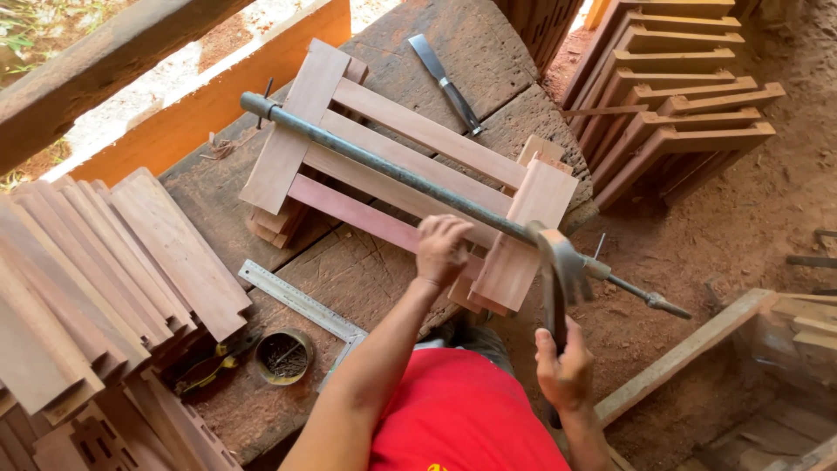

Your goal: The person assembles wooden frame sections on a rustic workbench, positioning slats against a long metal rod and hammering nails to fasten the joints. They square up the boards, add nails from a small container, and use pliers to adjust fasteners as the frames take shape.

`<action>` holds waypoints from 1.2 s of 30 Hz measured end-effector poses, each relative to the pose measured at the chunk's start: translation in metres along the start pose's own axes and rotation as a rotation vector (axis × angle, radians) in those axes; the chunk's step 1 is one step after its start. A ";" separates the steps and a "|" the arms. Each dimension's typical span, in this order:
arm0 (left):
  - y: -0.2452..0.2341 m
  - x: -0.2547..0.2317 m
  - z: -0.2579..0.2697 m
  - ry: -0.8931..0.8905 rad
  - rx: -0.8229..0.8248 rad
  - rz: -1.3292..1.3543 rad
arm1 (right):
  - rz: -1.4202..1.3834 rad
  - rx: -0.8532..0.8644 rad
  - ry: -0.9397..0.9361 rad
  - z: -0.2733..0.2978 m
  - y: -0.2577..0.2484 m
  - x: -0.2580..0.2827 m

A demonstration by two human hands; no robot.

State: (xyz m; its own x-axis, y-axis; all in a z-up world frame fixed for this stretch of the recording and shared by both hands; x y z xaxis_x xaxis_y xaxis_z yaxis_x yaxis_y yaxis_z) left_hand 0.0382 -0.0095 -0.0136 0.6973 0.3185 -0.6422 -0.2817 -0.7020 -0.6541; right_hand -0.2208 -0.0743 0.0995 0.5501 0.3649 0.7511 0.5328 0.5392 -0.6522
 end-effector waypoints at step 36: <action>0.043 0.114 -0.017 -0.041 0.171 -0.435 | 0.025 -0.111 -0.117 0.017 0.005 0.005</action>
State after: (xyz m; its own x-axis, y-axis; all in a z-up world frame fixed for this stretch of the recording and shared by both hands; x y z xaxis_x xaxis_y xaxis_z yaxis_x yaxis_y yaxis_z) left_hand 0.1169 -0.0137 -0.1085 0.7491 0.5871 -0.3070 -0.0763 -0.3839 -0.9202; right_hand -0.2266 -0.0569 0.1015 0.4894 0.4665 0.7368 0.5911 0.4437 -0.6736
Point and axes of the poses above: each hand's wrist, its own z-axis away from the middle knuckle, its own y-axis out of the palm, x = y × z, the point moved 5 cm from there along -z, towards the middle knuckle, and after that the axes turned 2 degrees about y, right-handed, at the moved point
